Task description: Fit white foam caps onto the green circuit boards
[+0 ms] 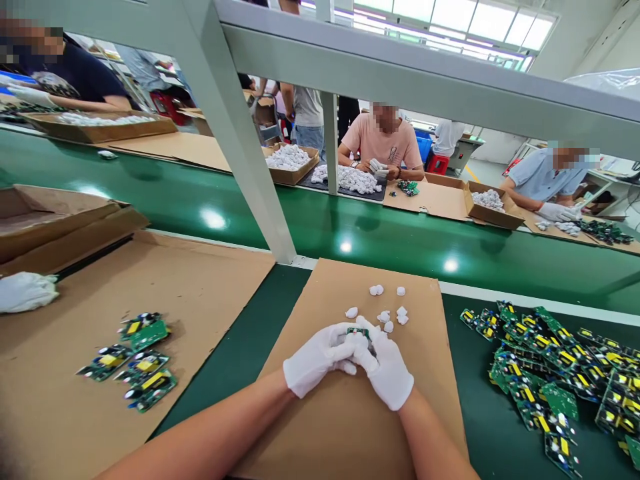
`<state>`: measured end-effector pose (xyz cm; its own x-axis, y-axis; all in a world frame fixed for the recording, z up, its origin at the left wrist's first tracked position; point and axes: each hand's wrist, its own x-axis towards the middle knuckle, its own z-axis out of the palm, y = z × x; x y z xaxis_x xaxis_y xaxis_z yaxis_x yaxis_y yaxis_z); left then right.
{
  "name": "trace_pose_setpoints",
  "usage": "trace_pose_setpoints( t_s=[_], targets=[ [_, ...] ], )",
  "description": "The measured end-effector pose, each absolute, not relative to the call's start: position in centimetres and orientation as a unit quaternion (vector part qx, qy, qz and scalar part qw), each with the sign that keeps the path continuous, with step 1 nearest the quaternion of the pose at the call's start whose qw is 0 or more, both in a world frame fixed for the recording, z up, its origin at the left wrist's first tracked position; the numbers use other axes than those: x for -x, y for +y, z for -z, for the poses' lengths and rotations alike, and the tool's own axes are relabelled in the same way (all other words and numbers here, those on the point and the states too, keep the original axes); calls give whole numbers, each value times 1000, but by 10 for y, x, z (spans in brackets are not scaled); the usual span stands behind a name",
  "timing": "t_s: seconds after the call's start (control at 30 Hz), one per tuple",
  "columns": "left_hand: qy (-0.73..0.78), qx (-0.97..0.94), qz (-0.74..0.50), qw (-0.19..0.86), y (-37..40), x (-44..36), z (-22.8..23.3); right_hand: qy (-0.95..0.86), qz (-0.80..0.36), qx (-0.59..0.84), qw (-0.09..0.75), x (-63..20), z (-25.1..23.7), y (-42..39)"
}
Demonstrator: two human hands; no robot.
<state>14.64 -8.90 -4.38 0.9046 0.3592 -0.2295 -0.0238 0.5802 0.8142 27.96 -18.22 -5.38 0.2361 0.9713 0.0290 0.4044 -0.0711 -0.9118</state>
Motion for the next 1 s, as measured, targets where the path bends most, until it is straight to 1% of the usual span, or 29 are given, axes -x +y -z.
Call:
trace_pose_setpoints(
  t_s=[0.1,0.13,0.2,0.27,0.33,0.4,0.47,0.5,0.57,0.6,0.8,0.9,1.0],
  targets=[
    [185,-431,-133,873,-86,-145,41,-520,-368,610,471,-290,47,-186],
    [183,-420,-146,876,-85,-144,39,-512,-365,607,486,-296,45,-187],
    [188,-400,-186,877,-83,-142,34,-486,-316,640,504,-308,45,-189],
    [200,-393,-228,868,-79,-140,29,-465,-230,713,471,-319,49,-190],
    [209,-412,-247,852,-72,-140,25,-461,-159,771,411,-326,56,-189],
    [213,-467,-240,824,-57,-144,22,-479,-131,783,375,-327,62,-188],
    [228,-560,-240,759,-35,-153,21,-516,-128,778,336,-325,66,-186],
    [248,-611,-254,707,-21,-160,22,-535,-124,777,306,-324,68,-185],
    [305,-720,-256,568,6,-178,28,-566,-116,778,248,-322,71,-183],
    [320,-737,-252,539,19,-187,32,-575,-115,777,230,-322,73,-182],
    [403,-797,-214,396,71,-235,54,-584,-115,778,200,-325,80,-177],
    [441,-819,-191,315,82,-240,59,-571,-105,791,193,-327,77,-179],
    [448,-839,-171,257,82,-233,61,-584,-106,782,193,-328,71,-183]
  ],
)
